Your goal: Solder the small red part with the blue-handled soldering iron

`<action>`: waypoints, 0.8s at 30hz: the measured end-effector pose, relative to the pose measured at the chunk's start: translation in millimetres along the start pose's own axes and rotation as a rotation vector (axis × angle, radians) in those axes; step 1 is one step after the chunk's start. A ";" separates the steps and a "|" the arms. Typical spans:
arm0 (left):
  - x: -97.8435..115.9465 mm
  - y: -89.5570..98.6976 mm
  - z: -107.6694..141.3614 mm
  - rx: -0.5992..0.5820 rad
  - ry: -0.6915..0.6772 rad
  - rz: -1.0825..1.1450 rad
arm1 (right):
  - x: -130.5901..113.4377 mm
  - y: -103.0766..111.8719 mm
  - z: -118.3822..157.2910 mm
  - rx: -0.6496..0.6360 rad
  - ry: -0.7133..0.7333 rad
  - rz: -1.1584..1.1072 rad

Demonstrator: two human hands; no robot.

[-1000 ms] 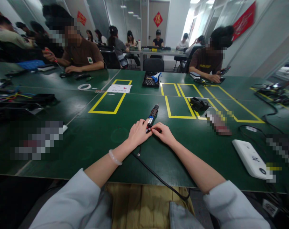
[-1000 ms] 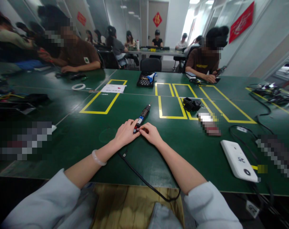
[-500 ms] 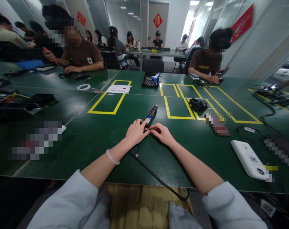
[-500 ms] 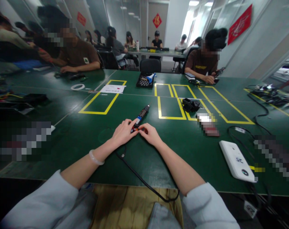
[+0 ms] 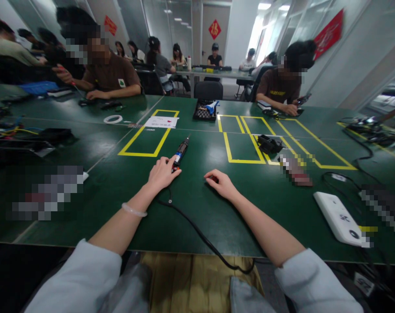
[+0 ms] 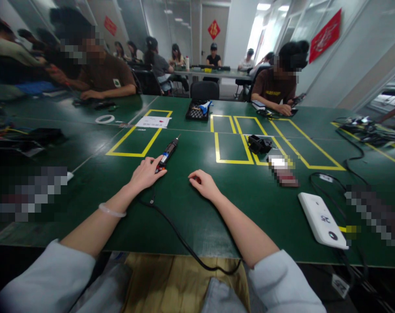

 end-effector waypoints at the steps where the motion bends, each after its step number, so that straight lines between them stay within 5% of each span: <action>1: -9.7 0.2 -2.1 -0.006 0.025 0.009 | -0.2 0.0 0.0 -0.003 -0.003 0.000; 13: -113.8 5.7 -8.8 -0.032 0.356 0.083 | 0.3 -1.0 -0.2 -0.027 -0.005 0.014; 24: -171.8 9.0 7.4 0.068 0.496 0.090 | 1.3 -2.5 0.1 -0.045 0.001 0.025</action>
Point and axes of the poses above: each hand's wrist, its own z-axis away from the middle knuckle, its own y-axis out of the back of the hand, x = y × z, the point moved 4 cm from there along -z, towards the middle knuckle, and after that the axes turned 11 degrees about -x, right-handed, at the moved point
